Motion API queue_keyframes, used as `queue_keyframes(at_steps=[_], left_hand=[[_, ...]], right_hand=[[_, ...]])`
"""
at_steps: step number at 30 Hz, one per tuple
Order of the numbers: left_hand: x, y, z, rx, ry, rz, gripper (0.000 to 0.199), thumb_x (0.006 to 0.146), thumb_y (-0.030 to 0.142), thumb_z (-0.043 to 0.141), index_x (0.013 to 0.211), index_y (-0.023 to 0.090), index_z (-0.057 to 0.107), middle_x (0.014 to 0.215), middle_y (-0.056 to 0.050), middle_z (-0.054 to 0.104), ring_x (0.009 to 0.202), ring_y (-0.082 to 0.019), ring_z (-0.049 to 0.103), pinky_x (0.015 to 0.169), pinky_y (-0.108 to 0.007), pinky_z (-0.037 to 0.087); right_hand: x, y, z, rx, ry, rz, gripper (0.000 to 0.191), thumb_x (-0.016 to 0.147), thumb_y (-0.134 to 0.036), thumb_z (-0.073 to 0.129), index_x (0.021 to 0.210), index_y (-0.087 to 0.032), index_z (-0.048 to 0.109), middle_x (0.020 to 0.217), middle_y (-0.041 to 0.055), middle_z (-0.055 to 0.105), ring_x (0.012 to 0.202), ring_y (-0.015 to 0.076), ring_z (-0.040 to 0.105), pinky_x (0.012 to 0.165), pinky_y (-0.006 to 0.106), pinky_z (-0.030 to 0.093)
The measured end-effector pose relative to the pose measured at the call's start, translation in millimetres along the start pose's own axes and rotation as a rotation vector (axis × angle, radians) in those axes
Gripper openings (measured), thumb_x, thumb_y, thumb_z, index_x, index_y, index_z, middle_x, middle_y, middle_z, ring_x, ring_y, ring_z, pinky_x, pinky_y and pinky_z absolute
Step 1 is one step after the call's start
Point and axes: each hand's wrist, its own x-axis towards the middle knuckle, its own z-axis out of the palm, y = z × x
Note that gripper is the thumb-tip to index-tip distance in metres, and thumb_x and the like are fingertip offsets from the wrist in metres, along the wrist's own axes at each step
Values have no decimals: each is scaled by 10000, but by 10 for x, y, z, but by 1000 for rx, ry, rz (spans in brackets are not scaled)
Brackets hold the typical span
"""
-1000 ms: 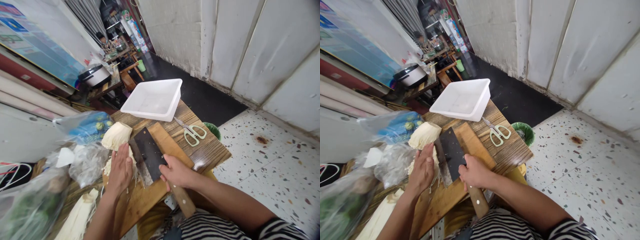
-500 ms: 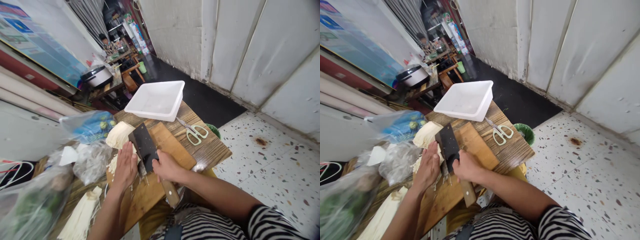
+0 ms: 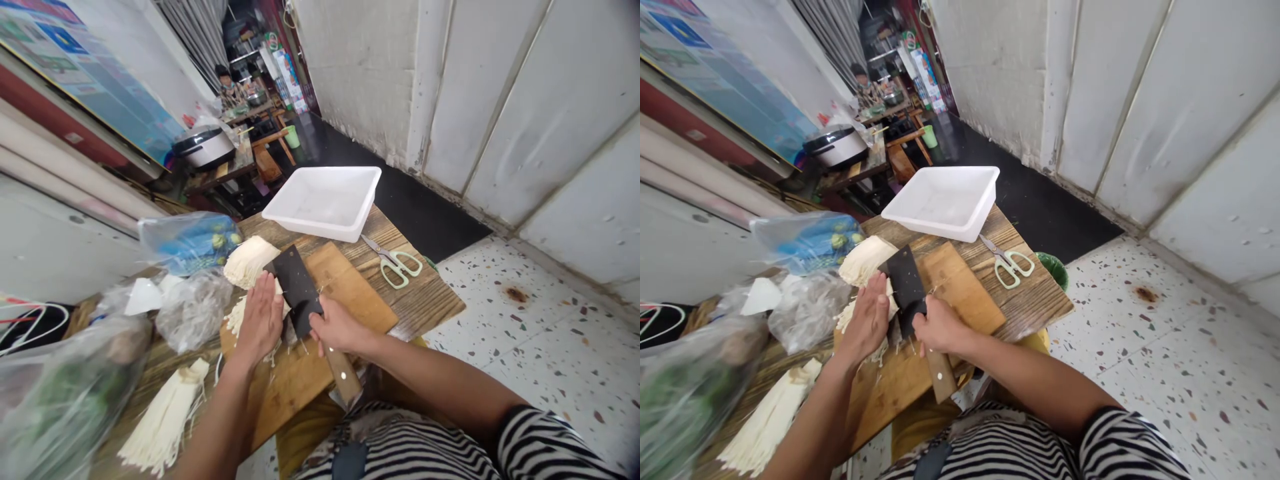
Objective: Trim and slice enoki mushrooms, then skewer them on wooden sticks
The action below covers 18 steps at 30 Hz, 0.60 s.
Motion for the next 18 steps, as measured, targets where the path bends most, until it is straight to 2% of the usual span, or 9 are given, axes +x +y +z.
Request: queue_keyframes(at_steps=[5,8,13,15,18], left_hand=[[1,1,18,-8,7,20,608,1003,426,176,1526,128,259,1563,-171,313,1478,-227,190,1207,-514,161],[39,26,3,-17,-5,-17,629,998,450,160,1504,107,311,1555,-184,324,1474,-235,200,1207,-509,165],[83,184,-136,-6,-78,-100,688,990,467,152,1475,9,320,1555,-230,290,1472,-264,192,1209,-489,162],[110,266,-240,-21,-39,-92,698,991,474,165,1477,-9,298,1557,-241,273,1475,-270,180,1208,-491,160],[183,370,-481,-50,141,-56,698,990,513,187,1496,40,269,1573,-223,252,1483,-266,153,1206,-502,148]], right_hand=[[-225,129,41,129,-38,26,143,902,-137,412,825,-230,336,496,-116,468,327,101,512,307,164,330],[-118,85,123,119,-4,7,154,880,-111,426,807,-223,350,500,-108,485,333,93,512,316,159,331],[61,-165,260,81,5,-7,136,875,-127,436,840,-225,348,507,-101,497,349,104,526,345,175,375],[12,-294,263,21,22,-39,129,886,-156,435,842,-229,338,512,-95,496,349,109,524,343,184,374],[-111,-555,224,-85,43,-138,123,892,-209,440,838,-234,333,534,-76,506,356,123,534,353,213,392]])
